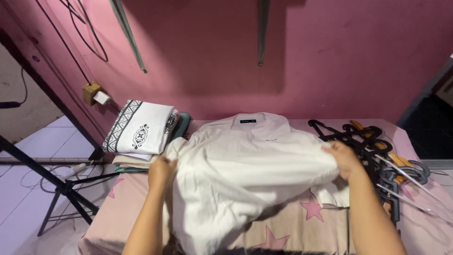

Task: Folding a white shirt on a bed surface

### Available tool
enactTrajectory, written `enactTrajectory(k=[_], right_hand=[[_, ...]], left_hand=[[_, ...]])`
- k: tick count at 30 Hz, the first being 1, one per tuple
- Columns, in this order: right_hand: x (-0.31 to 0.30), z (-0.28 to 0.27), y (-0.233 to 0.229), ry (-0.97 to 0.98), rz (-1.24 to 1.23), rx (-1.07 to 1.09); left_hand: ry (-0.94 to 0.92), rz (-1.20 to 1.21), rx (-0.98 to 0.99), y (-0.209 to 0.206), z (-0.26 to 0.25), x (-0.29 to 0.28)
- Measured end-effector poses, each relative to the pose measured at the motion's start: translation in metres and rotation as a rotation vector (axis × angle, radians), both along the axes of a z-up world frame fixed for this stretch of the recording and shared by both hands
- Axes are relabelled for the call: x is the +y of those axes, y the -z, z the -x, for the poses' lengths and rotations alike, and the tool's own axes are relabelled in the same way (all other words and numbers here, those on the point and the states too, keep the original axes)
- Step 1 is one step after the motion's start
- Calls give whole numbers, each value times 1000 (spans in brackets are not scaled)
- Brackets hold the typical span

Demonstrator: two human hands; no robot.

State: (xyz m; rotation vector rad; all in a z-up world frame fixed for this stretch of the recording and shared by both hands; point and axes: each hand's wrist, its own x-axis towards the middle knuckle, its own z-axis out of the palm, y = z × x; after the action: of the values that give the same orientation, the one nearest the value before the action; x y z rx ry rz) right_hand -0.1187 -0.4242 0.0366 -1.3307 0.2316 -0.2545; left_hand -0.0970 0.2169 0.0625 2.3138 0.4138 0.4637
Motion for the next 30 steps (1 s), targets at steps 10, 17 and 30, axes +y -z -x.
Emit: enactTrajectory(k=[10,17,30], right_hand=[[17,55,-2,-67,697,434],[-34,-41,79,92,195,80],[-40,-7,50,142,17,178]], left_hand=[[255,-259,546,34,14,12],[24,9,151,81,-72,23],[-104,-224,113,68,-15,-25]])
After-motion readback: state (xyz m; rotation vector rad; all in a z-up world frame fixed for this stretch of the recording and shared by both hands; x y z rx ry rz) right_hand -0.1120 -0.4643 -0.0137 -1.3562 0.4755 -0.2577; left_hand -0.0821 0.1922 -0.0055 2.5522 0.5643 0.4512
